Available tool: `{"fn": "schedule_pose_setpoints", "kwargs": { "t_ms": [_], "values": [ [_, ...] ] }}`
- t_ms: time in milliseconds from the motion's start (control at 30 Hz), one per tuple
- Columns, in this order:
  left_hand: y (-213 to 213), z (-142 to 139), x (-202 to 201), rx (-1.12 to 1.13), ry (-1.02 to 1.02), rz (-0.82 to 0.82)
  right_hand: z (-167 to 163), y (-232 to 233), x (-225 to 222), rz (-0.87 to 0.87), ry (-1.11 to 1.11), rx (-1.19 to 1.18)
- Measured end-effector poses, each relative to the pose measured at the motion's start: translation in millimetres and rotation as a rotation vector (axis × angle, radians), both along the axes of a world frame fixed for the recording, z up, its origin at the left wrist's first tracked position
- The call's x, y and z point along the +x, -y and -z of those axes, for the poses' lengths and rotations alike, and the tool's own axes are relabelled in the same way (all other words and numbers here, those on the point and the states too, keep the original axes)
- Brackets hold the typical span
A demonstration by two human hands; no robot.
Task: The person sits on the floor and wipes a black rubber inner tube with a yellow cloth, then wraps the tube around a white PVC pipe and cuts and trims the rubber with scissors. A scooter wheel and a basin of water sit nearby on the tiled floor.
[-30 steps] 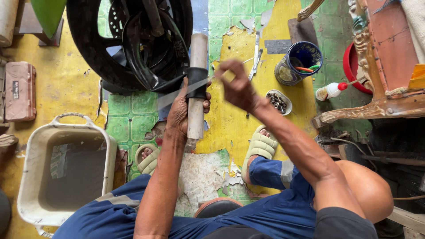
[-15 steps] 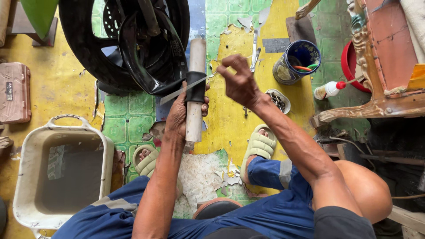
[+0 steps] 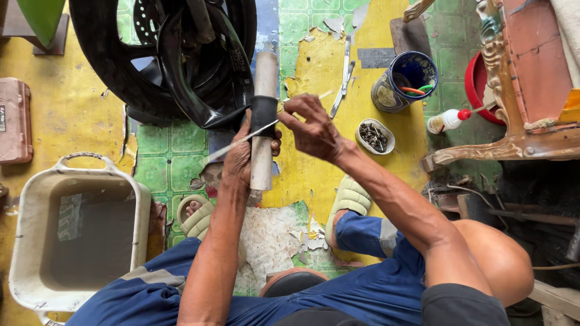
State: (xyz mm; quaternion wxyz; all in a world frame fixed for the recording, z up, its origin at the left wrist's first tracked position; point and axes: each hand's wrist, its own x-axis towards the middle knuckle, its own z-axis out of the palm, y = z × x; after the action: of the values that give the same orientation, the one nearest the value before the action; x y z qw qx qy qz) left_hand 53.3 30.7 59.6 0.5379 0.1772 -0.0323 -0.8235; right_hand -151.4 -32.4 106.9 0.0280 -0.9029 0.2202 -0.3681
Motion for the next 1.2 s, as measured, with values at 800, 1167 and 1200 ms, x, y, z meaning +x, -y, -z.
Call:
{"fn": "schedule_pose_setpoints", "kwargs": {
  "t_ms": [800, 1167, 1200],
  "values": [
    [1.9, 18.5, -1.9, 0.064, -0.077, 0.025, 4.2, 6.0, 2.4, 0.039, 0.0, -0.007],
    [1.5, 7.2, -3.5, 0.02, 0.028, 0.05, 6.5, 10.1, 2.1, -0.035, -0.003, -0.079],
    [1.6, 6.8, -2.8, 0.003, 0.035, 0.071, 8.5, 10.5, 1.0, 0.023, 0.05, -0.006]
  ]
}}
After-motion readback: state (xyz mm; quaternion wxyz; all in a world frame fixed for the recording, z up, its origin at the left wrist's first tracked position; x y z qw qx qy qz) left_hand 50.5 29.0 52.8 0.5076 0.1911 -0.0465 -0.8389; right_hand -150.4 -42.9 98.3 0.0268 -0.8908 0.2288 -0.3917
